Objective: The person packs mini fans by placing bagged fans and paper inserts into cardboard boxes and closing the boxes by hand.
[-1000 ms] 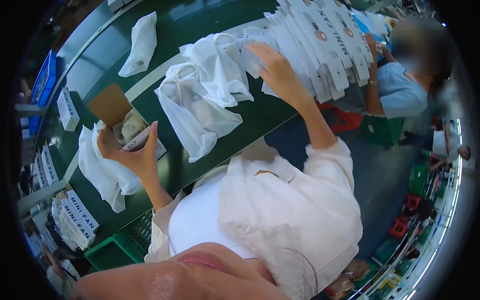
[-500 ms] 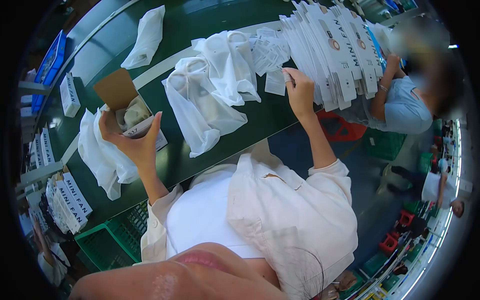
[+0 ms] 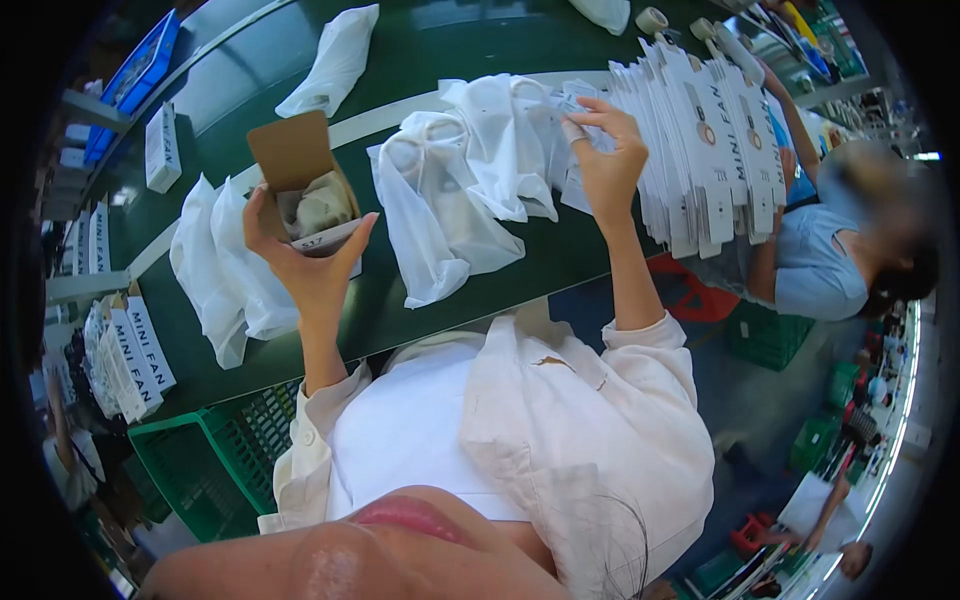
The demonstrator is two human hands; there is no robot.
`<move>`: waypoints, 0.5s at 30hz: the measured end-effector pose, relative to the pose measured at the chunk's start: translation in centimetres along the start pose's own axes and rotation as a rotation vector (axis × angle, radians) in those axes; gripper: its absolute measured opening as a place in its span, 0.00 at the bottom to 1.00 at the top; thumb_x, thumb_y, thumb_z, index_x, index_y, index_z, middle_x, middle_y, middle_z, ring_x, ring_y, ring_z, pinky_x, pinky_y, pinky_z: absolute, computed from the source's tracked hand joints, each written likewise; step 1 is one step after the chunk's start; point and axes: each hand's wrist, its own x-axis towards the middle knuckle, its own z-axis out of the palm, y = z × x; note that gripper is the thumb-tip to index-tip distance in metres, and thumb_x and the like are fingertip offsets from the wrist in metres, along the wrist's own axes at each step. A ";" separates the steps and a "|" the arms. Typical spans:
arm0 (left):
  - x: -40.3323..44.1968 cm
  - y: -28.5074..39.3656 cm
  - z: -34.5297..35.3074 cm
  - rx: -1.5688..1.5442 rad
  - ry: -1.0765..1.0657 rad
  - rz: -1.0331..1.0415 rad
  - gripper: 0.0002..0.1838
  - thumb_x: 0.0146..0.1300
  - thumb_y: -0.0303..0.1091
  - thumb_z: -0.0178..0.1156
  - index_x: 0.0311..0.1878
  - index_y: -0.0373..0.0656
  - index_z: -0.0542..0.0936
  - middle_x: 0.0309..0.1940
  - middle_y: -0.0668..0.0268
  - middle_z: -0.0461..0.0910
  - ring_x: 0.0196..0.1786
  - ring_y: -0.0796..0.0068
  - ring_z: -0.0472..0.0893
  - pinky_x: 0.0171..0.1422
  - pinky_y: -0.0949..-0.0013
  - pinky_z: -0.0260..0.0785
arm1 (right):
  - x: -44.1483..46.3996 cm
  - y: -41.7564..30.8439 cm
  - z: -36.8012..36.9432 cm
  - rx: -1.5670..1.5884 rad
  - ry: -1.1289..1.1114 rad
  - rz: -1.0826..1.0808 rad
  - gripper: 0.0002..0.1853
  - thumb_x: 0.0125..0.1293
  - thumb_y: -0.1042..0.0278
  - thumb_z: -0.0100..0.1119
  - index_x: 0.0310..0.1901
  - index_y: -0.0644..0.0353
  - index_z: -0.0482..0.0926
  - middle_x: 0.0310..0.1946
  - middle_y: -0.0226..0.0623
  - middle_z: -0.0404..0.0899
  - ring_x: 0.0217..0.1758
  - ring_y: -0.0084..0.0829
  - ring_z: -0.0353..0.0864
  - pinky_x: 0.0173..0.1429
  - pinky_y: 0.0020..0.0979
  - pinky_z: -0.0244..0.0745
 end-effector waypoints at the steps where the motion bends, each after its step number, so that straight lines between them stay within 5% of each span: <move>1: -0.1 -0.2 0.4 -0.028 0.002 0.011 0.54 0.38 0.39 0.80 0.66 0.47 0.54 0.62 0.56 0.59 0.64 0.56 0.64 0.68 0.58 0.60 | 0.7 -0.7 0.0 0.106 0.035 -0.008 0.07 0.54 0.78 0.65 0.36 0.61 0.82 0.41 0.34 0.83 0.43 0.31 0.79 0.53 0.28 0.73; 6: -0.2 0.5 2.8 -0.073 0.006 0.087 0.50 0.38 0.39 0.79 0.64 0.43 0.60 0.63 0.54 0.62 0.63 0.57 0.66 0.63 0.63 0.59 | 2.7 -8.4 1.3 0.475 0.165 -0.079 0.09 0.56 0.77 0.64 0.39 0.58 0.78 0.41 0.34 0.82 0.45 0.30 0.77 0.53 0.27 0.72; 10: -0.1 0.3 4.8 -0.159 0.073 0.187 0.43 0.41 0.35 0.72 0.63 0.46 0.62 0.63 0.55 0.66 0.58 0.58 0.70 0.60 0.63 0.58 | 0.7 -13.6 4.0 0.319 -0.668 -0.449 0.07 0.61 0.70 0.62 0.37 0.60 0.75 0.39 0.39 0.78 0.41 0.36 0.76 0.47 0.31 0.69; 15: -0.9 -1.2 5.1 -0.043 0.077 0.286 0.39 0.46 0.37 0.69 0.62 0.47 0.63 0.62 0.53 0.66 0.56 0.57 0.71 0.59 0.62 0.59 | 2.9 -14.2 3.9 0.124 -1.200 -0.451 0.15 0.65 0.59 0.56 0.44 0.64 0.76 0.42 0.42 0.77 0.43 0.40 0.76 0.52 0.34 0.68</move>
